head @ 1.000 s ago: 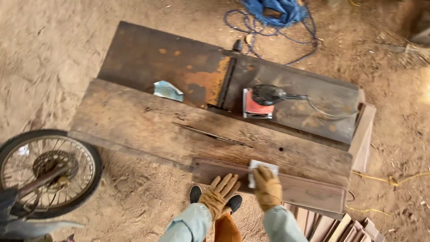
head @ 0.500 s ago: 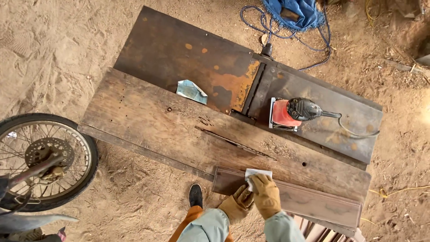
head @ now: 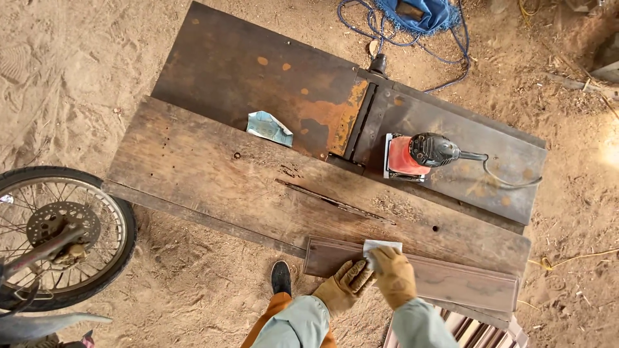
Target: The recorder uses a power orbital sander to sand a long piece of wood on a workbench and then wipes it down with a cloth.
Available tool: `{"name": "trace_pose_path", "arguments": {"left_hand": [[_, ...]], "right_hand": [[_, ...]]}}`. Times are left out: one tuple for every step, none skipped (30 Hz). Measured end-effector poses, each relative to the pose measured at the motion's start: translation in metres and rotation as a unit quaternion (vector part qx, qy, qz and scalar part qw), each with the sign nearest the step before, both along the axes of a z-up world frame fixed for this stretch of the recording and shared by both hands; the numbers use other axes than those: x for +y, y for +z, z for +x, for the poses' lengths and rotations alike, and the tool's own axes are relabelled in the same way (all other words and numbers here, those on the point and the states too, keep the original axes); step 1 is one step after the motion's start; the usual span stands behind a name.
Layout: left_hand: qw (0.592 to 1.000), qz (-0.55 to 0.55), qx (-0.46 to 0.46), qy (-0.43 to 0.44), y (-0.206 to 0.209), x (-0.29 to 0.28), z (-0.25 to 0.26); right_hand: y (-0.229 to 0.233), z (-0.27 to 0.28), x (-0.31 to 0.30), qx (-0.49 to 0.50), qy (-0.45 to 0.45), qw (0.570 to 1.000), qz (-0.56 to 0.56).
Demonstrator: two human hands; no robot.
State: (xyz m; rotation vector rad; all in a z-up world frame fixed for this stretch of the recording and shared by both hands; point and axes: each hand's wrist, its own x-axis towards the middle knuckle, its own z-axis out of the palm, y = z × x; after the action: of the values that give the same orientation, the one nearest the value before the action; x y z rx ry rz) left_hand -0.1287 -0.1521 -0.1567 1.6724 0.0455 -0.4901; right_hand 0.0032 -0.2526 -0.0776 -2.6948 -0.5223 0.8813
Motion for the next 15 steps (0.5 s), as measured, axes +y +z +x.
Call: {"name": "trace_pose_path", "arguments": {"left_hand": [[0.999,0.027,-0.02,-0.005,-0.007,-0.007,-0.007],[0.998,0.054,-0.04,-0.01,-0.015,-0.013,-0.014],[0.995,0.082,-0.061,-0.015,-0.026,-0.018,-0.016],[0.99,0.11,-0.081,-0.019,-0.038,-0.023,-0.019],[0.985,0.138,-0.1,-0.024,-0.049,-0.029,-0.024],[0.979,0.165,-0.119,-0.029,-0.06,-0.033,-0.025],[0.971,0.193,-0.138,-0.039,-0.07,-0.034,-0.028],[0.961,0.22,-0.157,-0.048,-0.08,-0.033,-0.03],[0.95,0.247,-0.18,-0.056,-0.088,-0.028,-0.027],[0.938,0.274,-0.203,-0.063,-0.094,-0.025,-0.022],[0.926,0.298,-0.223,-0.066,-0.098,-0.028,-0.016],[0.926,0.297,-0.224,-0.064,-0.085,-0.025,-0.014],[0.911,0.323,-0.251,-0.063,-0.072,-0.022,-0.012],[0.893,0.348,-0.278,-0.06,-0.058,-0.019,-0.01],[0.893,0.347,-0.28,-0.061,-0.043,-0.013,-0.007]], "right_hand": [[0.011,-0.002,0.022,0.112,-0.182,0.972,0.098],[0.021,-0.005,0.043,0.217,-0.353,0.89,0.191],[0.01,-0.014,0.066,0.216,-0.352,0.89,0.191],[-0.001,-0.024,0.088,0.074,-0.105,0.986,0.108],[-0.013,-0.035,0.11,-0.073,0.154,0.985,0.015],[-0.016,-0.033,0.104,-0.073,0.154,0.985,0.015],[-0.018,-0.032,0.1,-0.065,0.167,0.984,0.015],[-0.02,-0.031,0.095,-0.058,0.18,0.982,0.015],[0.019,-0.017,0.082,-0.061,0.176,0.982,0.015],[0.058,-0.004,0.069,0.115,-0.109,0.985,0.071],[0.098,0.008,0.054,0.278,-0.38,0.874,0.118],[0.04,0.014,0.007,0.276,-0.379,0.875,0.117],[-0.008,0.018,-0.05,0.02,-0.113,0.992,0.056],[-0.043,0.022,-0.114,-0.238,0.171,0.956,-0.014],[-0.031,0.022,-0.099,-0.24,0.171,0.956,-0.015]]}}
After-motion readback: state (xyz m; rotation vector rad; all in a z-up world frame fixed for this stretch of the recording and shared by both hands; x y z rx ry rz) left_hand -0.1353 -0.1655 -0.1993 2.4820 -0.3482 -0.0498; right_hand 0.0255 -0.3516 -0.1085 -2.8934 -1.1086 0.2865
